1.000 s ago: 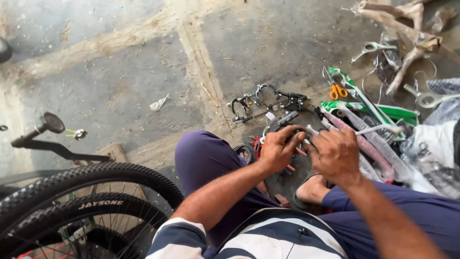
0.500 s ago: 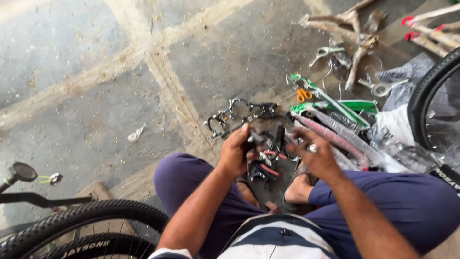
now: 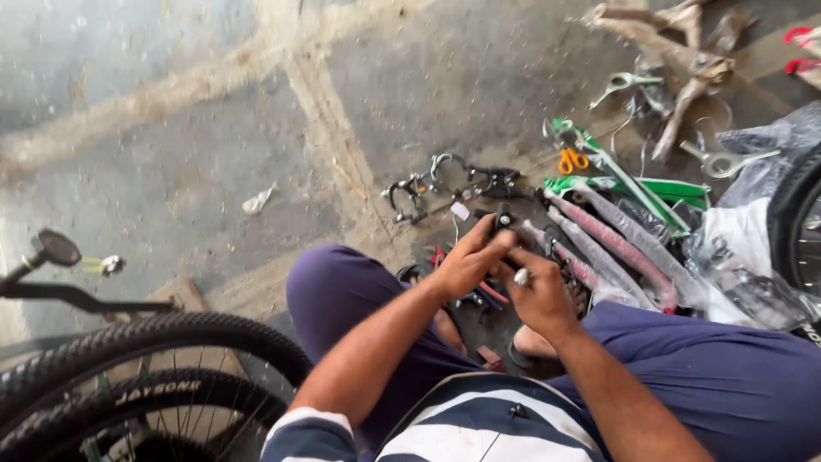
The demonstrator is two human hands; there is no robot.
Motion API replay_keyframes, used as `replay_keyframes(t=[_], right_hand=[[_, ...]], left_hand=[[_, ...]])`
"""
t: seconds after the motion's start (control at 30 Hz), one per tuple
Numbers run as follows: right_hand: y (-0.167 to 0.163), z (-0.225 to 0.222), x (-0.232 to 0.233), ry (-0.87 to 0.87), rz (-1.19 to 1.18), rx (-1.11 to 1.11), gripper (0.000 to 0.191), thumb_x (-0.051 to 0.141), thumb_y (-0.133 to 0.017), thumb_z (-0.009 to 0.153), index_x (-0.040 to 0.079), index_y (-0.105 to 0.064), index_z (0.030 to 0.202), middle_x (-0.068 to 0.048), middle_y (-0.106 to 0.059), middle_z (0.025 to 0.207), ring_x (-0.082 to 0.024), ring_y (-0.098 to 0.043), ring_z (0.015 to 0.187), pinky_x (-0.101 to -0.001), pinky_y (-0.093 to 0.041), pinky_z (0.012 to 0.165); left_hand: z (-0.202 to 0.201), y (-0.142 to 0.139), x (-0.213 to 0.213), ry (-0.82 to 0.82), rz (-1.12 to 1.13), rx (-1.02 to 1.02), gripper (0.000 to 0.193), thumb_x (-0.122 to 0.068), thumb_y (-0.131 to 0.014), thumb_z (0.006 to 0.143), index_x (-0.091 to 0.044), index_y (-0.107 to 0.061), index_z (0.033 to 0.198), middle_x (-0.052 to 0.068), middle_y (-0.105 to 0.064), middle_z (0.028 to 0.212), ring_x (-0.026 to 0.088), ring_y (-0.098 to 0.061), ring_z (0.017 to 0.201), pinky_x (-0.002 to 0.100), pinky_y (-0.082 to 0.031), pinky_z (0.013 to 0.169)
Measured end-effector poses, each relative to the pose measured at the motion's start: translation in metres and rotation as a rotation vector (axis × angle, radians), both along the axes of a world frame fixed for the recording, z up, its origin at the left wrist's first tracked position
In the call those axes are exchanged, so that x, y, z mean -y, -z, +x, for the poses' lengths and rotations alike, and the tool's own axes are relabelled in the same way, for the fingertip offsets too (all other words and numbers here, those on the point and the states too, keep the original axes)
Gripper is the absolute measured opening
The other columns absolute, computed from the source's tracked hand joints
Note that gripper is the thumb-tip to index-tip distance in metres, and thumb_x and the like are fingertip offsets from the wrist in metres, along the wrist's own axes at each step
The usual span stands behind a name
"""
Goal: The person sits on the floor and uses pliers and a wrench to adjust and tighten components of a bicycle brake assembly. They manipulate the brake caliper and cable, making repeated adjustments to the hardware.
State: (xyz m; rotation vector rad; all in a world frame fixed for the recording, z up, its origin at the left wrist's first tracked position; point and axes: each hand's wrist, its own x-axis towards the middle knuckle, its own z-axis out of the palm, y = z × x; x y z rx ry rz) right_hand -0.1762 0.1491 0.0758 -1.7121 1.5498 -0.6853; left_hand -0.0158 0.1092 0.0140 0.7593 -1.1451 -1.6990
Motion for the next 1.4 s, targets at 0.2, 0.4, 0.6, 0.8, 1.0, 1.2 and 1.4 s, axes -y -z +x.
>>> replay_keyframes(t=[0.2, 0.4, 0.6, 0.8, 1.0, 1.2, 1.4], right_hand=[[-0.01, -0.045, 0.004, -0.269, 0.013, -0.36, 0.027, 0.024, -0.069, 0.09, 0.008, -0.074, 0.111, -0.014, -0.077, 0.091, -0.032, -0.077, 0.081, -0.0398, -0.057, 0.072], [-0.021, -0.064, 0.024, -0.292, -0.067, -0.368, 0.037, 0.028, -0.077, 0.084, 0.0, -0.074, 0.107, -0.021, -0.074, 0.096, -0.037, -0.071, 0.085, -0.0432, -0.054, 0.071], [0.0, -0.021, 0.013, -0.017, -0.056, -0.016, 0.025, 0.024, -0.074, 0.093, 0.002, -0.074, 0.105, -0.013, -0.075, 0.087, -0.021, -0.07, 0.073, -0.034, -0.053, 0.067], [0.027, -0.019, 0.003, 0.102, 0.028, 0.006, 0.025, 0.024, -0.073, 0.092, 0.002, -0.073, 0.103, -0.016, -0.074, 0.079, -0.022, -0.069, 0.068, -0.0348, -0.053, 0.062], [0.029, -0.063, -0.001, -0.517, -0.028, -0.537, 0.02, 0.026, -0.069, 0.089, 0.009, -0.068, 0.08, -0.015, -0.068, 0.072, -0.033, -0.068, 0.068, -0.0447, -0.052, 0.06], [-0.007, -0.086, 0.012, -0.596, -0.212, -0.607, 0.032, 0.039, -0.077, 0.076, 0.013, -0.073, 0.095, -0.009, -0.072, 0.087, -0.035, -0.07, 0.079, -0.0467, -0.054, 0.062], [-0.012, -0.045, 0.001, -0.488, -0.394, -0.494, 0.017, 0.015, -0.071, 0.073, 0.011, -0.068, 0.089, -0.009, -0.065, 0.083, -0.031, -0.068, 0.081, -0.041, -0.056, 0.064]], left_hand=[[0.006, -0.004, 0.009, -0.013, 0.039, 0.446, 0.038, -0.038, -0.063, 0.105, -0.002, -0.055, 0.117, 0.011, -0.061, 0.086, 0.023, -0.061, 0.081, 0.038, -0.051, 0.073], [0.001, -0.009, 0.003, -0.167, -0.181, 0.763, 0.049, -0.031, -0.079, 0.082, -0.005, -0.053, 0.114, 0.019, -0.07, 0.081, 0.039, -0.069, 0.078, 0.047, -0.052, 0.068], [-0.012, -0.004, -0.005, -0.193, -0.312, 0.871, 0.041, -0.02, -0.073, 0.085, -0.005, -0.049, 0.114, 0.022, -0.07, 0.081, 0.045, -0.068, 0.078, 0.054, -0.052, 0.067], [-0.011, 0.016, -0.012, -0.15, -0.38, 0.916, 0.034, -0.015, -0.069, 0.088, -0.005, -0.047, 0.111, 0.022, -0.069, 0.082, 0.044, -0.069, 0.076, 0.054, -0.053, 0.064], [-0.014, 0.035, -0.029, 0.288, -0.934, 1.219, 0.041, -0.043, -0.073, 0.076, -0.01, -0.066, 0.099, 0.02, -0.072, 0.082, 0.04, -0.072, 0.08, 0.051, -0.057, 0.067], [-0.016, 0.036, -0.035, 0.387, -0.683, 1.019, 0.027, -0.028, -0.071, 0.086, -0.011, -0.068, 0.107, 0.018, -0.073, 0.087, 0.042, -0.071, 0.085, 0.058, -0.052, 0.075], [-0.012, 0.037, -0.023, 0.218, -0.639, 0.822, 0.037, -0.031, -0.077, 0.08, -0.007, -0.063, 0.103, 0.02, -0.07, 0.089, 0.043, -0.068, 0.09, 0.052, -0.054, 0.079]])
